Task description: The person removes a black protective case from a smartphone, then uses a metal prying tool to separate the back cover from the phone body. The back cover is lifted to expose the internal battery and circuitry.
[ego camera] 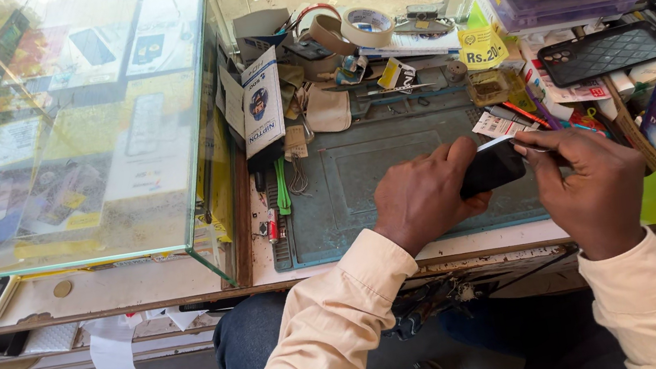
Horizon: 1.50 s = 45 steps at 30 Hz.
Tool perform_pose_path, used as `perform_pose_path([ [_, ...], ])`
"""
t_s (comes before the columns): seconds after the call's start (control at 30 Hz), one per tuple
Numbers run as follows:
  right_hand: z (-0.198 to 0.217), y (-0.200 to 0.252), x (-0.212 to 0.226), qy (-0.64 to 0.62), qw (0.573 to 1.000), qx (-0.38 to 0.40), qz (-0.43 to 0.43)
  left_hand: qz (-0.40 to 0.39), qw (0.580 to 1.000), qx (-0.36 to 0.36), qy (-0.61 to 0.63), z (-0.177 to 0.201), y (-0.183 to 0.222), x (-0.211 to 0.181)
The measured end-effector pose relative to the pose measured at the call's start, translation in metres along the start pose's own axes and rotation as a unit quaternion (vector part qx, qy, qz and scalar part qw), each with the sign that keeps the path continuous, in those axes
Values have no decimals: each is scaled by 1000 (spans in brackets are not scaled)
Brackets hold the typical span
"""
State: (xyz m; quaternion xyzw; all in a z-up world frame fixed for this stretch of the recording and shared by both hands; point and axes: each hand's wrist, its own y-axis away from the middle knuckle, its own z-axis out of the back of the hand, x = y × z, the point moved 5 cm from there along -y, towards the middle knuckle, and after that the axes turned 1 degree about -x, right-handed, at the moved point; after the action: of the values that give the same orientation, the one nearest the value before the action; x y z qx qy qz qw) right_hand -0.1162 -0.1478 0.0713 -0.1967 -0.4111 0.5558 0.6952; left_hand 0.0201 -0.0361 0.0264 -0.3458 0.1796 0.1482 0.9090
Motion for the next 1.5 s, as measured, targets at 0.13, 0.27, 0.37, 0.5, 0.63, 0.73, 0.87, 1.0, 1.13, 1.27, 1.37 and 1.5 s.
perform_pose_path([
  [0.13,-1,-2,-2,41,998,30,34,5,1000,12,2,0,0,1],
  [0.27,4,-14,3,62,994,79,43,3,1000,17,5,1,-1,1],
  [0.37,2,-21,10,97,987,104,68,17,999,28,8,3,-1,1],
  [0.5,3,-29,19,159,968,151,121,7,1000,20,21,7,1,-1],
  [0.63,2,-34,12,175,960,182,122,24,998,60,11,2,0,-2],
  [0.73,0,-23,-8,149,969,186,68,6,998,68,14,2,1,-6],
  [0.87,-9,-7,-31,77,986,141,43,-6,998,66,5,-1,0,-7],
  [1.0,-14,13,-52,60,992,111,22,16,996,83,4,-9,-1,-4],
  [1.13,-24,36,-84,0,993,96,-73,-3,999,51,-2,-9,0,-6],
  [1.27,-30,49,-91,-14,994,54,-92,-2,998,55,-7,-10,0,-4],
  [1.37,-29,42,-74,-59,997,30,-40,-9,999,48,-4,-4,-1,-4],
  [1.5,-9,22,-36,32,998,31,35,7,998,60,23,0,0,0],
])
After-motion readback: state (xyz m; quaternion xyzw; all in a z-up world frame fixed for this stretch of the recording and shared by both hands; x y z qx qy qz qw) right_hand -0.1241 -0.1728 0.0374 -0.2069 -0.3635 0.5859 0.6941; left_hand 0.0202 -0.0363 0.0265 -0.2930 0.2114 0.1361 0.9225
